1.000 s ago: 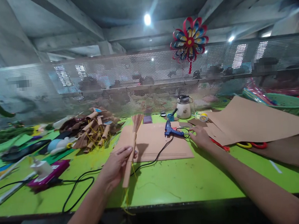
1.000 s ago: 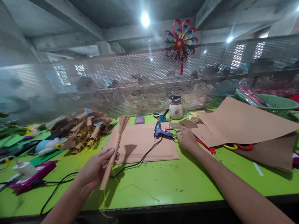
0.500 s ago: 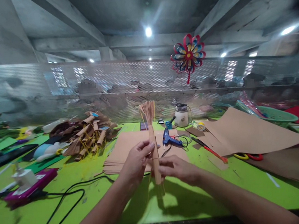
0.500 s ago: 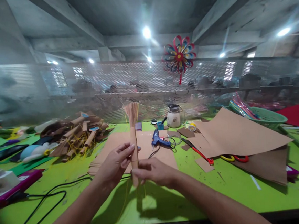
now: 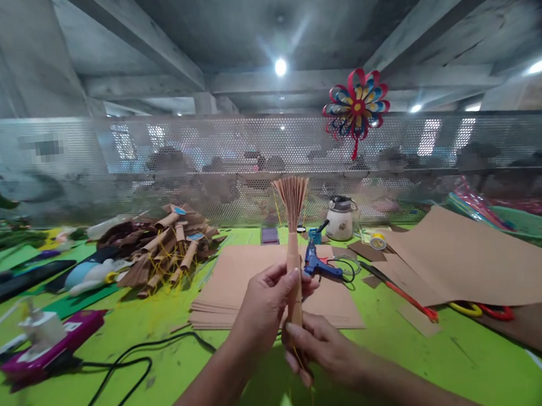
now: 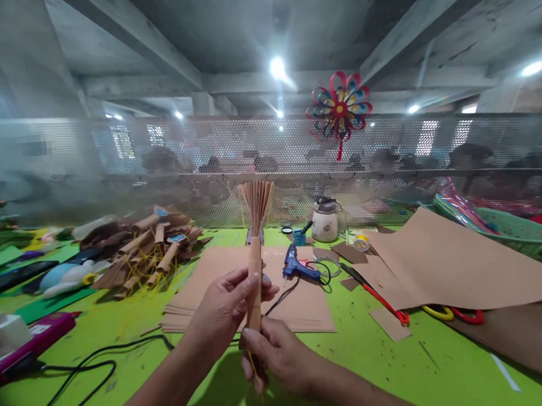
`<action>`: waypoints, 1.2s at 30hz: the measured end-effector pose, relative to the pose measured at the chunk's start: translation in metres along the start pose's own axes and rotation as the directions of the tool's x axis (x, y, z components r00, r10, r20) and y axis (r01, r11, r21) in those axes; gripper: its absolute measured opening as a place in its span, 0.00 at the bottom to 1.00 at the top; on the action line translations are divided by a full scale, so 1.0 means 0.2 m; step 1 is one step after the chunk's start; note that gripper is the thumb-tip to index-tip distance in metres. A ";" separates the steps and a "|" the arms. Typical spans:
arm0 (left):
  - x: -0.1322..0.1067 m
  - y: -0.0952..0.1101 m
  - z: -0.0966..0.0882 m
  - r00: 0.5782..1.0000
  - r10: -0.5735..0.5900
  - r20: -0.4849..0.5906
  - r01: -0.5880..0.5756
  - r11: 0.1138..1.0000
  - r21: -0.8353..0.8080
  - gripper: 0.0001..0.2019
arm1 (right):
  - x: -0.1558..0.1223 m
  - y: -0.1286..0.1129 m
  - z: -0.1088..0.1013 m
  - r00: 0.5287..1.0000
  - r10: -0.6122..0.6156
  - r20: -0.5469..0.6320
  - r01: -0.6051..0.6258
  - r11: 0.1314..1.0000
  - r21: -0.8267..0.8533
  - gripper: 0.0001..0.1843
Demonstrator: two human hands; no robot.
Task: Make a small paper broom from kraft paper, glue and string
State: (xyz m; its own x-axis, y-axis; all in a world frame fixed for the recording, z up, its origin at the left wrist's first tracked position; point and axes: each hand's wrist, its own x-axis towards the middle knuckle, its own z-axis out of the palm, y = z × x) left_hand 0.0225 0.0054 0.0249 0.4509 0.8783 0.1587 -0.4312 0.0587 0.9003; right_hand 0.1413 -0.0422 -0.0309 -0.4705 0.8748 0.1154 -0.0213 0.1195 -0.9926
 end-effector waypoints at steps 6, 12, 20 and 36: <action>0.02 -0.03 0.00 0.997 0.001 -0.079 -0.002 1.000 -0.018 0.14 | 0.00 -0.01 0.04 0.994 0.037 -0.107 -0.043 0.997 -0.056 0.28; -0.01 0.01 -0.02 0.991 -0.091 0.101 0.103 0.987 -0.125 0.13 | -0.02 0.00 0.05 0.997 0.074 -0.007 -0.074 0.997 0.002 0.27; -0.01 -0.04 -0.04 0.988 -0.111 0.104 0.124 0.983 -0.133 0.10 | -0.04 0.04 0.07 0.991 0.110 -0.077 -0.108 0.994 0.031 0.30; -0.01 -0.11 0.01 0.993 0.005 -0.118 0.003 0.997 0.073 0.14 | -0.01 0.11 0.08 0.955 -0.007 -0.297 -0.058 0.976 -0.211 0.13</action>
State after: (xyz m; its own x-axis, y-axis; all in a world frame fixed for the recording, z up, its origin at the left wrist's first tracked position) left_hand 0.0329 0.0019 0.0066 0.3534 0.9284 0.1147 -0.3713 0.0267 0.9281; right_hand 0.1281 -0.0492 -0.0542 -0.1867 0.9740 0.1287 0.1926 0.1647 -0.9674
